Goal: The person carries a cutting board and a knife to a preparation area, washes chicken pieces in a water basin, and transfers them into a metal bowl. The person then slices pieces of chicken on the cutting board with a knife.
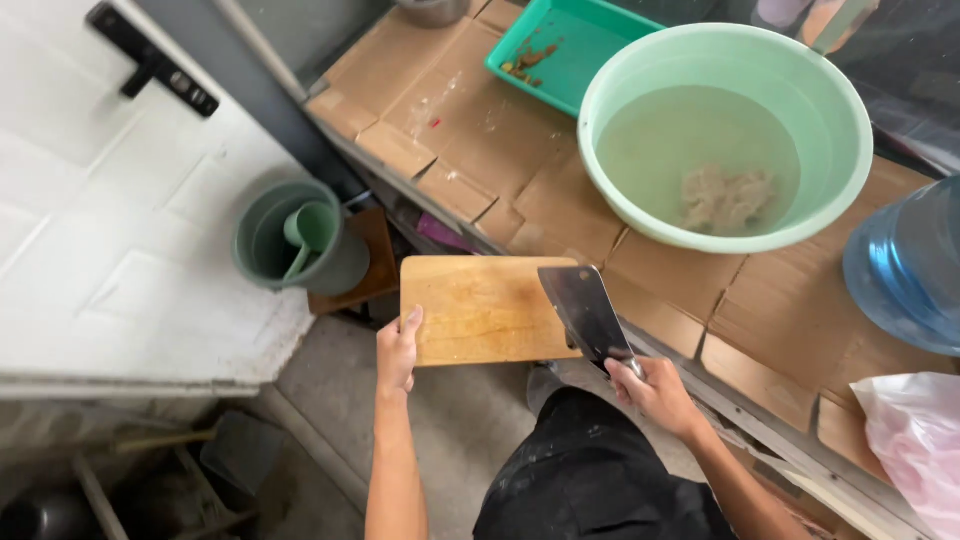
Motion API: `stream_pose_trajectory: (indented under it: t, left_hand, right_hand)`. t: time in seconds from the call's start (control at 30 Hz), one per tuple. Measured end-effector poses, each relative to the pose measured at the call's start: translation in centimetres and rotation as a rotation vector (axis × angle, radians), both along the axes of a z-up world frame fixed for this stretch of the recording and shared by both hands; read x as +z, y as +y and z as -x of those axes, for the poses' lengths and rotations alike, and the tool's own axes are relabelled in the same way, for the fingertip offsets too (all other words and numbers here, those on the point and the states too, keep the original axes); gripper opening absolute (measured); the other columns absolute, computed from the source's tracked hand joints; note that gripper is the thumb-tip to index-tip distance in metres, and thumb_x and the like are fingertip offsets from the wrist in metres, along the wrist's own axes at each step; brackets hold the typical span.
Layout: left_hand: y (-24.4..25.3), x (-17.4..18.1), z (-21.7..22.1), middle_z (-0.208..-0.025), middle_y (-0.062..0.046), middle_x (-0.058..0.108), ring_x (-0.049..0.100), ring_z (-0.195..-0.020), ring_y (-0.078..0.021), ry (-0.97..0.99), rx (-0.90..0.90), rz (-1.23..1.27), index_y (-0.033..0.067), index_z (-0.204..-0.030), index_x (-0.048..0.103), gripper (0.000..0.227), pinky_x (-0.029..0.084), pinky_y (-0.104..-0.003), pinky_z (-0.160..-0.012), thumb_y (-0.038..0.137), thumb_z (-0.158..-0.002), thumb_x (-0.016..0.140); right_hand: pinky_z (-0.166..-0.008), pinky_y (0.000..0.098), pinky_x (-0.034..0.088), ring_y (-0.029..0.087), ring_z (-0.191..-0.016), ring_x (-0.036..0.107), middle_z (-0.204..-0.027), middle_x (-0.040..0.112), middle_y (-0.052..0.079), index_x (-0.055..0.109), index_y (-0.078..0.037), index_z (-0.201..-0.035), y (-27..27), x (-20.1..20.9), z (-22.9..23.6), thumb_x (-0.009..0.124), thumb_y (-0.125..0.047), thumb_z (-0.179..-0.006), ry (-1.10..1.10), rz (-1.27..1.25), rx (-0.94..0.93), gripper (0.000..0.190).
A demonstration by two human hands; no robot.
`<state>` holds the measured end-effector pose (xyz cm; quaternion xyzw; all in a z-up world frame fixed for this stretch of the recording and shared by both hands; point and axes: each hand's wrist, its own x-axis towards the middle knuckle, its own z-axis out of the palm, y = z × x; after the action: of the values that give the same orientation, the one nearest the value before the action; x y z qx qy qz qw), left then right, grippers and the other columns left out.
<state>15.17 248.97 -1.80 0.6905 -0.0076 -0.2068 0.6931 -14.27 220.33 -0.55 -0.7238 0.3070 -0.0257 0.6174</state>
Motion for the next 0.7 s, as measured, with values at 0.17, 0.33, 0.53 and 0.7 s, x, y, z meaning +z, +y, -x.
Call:
stream_pose_trajectory:
  t: [0.17,0.33,0.53,0.7]
  left_hand:
    - [-7.8,0.6,-11.8,-0.097,-0.006,0.073,0.063,-0.084,-0.0104,0.017,-0.140,-0.052,-0.0078,-0.108,0.073,0.045,0.052,-0.029,-0.076,0.035,-0.096,0.069]
    - [-13.6,-2.9,-21.3,-0.095,-0.007,0.069,0.059,-0.083,-0.0118,0.071,-0.266,-0.056,-0.0107,-0.108,0.072,0.051,0.049,-0.031,-0.074,0.040,-0.098,0.070]
    - [-20.4,-10.8,-30.8,-0.092,-0.003,0.062,0.054,-0.085,-0.0114,0.086,-0.488,-0.099,-0.0071,-0.097,0.066,0.051,0.046,-0.031,-0.077,0.043,-0.102,0.066]
    - [-25.0,-9.7,-34.8,-0.091,-0.003,0.074,0.061,-0.088,-0.0128,-0.297,-0.675,-0.258,0.0020,-0.101,0.072,0.045,0.050,-0.031,-0.082,0.045,-0.098,0.060]
  right_hand:
    - [-0.052,0.0269,0.050,0.009,-0.057,0.059,-0.064,0.065,0.003,0.074,0.002,-0.083,-3.0,4.9,-7.7,0.066,-0.028,-0.095,-0.067,-0.015,-0.176,0.033]
    - [-0.050,0.0270,0.048,0.008,-0.057,0.059,-0.069,0.068,0.001,0.073,0.000,-0.093,-9.1,8.4,-12.9,0.062,-0.027,-0.095,-0.142,0.137,-0.402,0.028]
    - [-0.060,0.0373,0.049,0.020,-0.057,0.061,-0.065,0.067,0.011,0.071,-0.001,-0.083,-18.7,7.3,-17.7,0.065,-0.024,-0.098,0.195,0.489,-0.598,0.029]
    - [-0.058,0.0308,0.052,0.012,-0.061,0.064,-0.067,0.067,0.004,0.069,-0.005,-0.079,-25.2,0.0,-22.0,0.064,-0.024,-0.091,-0.122,0.479,-0.664,0.024]
